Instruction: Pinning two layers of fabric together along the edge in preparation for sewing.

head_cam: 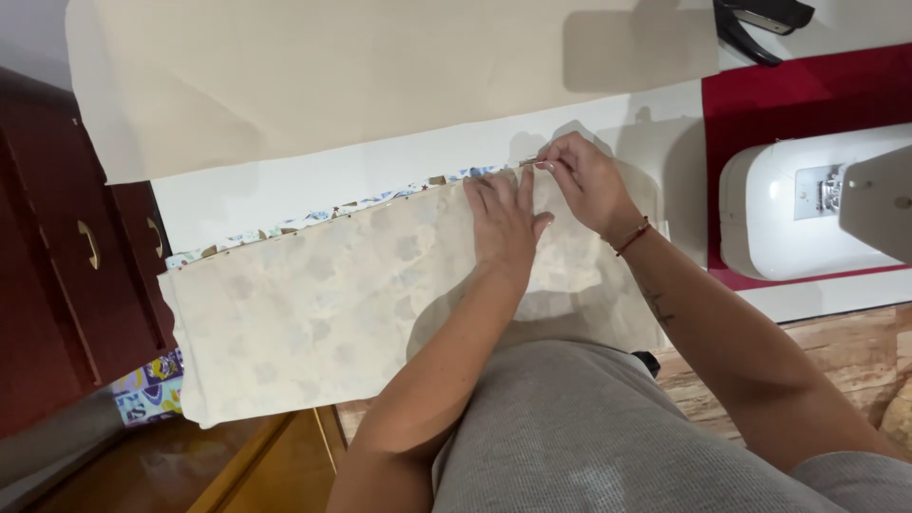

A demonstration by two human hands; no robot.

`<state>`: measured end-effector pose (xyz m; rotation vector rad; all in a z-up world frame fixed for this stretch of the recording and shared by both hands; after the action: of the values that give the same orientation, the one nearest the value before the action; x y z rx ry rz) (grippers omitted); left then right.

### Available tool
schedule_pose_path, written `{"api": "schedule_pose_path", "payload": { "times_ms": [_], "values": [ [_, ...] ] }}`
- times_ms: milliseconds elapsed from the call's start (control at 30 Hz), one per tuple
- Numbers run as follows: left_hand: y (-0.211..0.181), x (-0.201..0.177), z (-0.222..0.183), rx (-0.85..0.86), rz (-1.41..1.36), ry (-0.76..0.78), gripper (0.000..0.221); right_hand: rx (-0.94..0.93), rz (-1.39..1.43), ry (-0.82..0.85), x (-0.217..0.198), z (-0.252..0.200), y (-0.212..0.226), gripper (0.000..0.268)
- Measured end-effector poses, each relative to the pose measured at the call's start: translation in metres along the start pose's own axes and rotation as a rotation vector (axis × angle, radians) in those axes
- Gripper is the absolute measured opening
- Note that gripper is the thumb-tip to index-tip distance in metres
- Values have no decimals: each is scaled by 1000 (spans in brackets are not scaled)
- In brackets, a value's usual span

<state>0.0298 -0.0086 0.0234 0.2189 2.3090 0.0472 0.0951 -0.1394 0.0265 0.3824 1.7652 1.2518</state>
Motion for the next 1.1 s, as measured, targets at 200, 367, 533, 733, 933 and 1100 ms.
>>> {"api": "schedule_pose_path", "payload": {
  "times_ms": [200,367,533,733,933,1100],
  "values": [
    [15,-2,1,18,-69,-63,70,-37,-61,36,1,1,-9,7],
    [41,-5,1,240,-404,-536,28,-44,-105,7,4,1,-17,5],
    [46,9,45,218,-473,-705,7,-76,-144,30,0,2,-14,9],
    [49,-13,67,178,-468,-510,10,-91,-182,-7,-1,4,-11,13],
    [47,-8,78,214,-389,-432,7,-90,-234,-37,2,3,-15,14],
    [51,-9,82,299,-343,-409,5,-90,-228,-42,0,5,-11,14]
  ]
}}
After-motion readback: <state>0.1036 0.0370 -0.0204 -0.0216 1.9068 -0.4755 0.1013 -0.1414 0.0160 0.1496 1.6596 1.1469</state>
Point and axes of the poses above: each hand's wrist, its own z-axis towards the middle knuckle, its own x-axis out of the palm, y = z × x, the point moved 2 cm from there along z, towards the middle knuckle, and after that the axes turned 14 degrees about y, right-handed, at the moved point
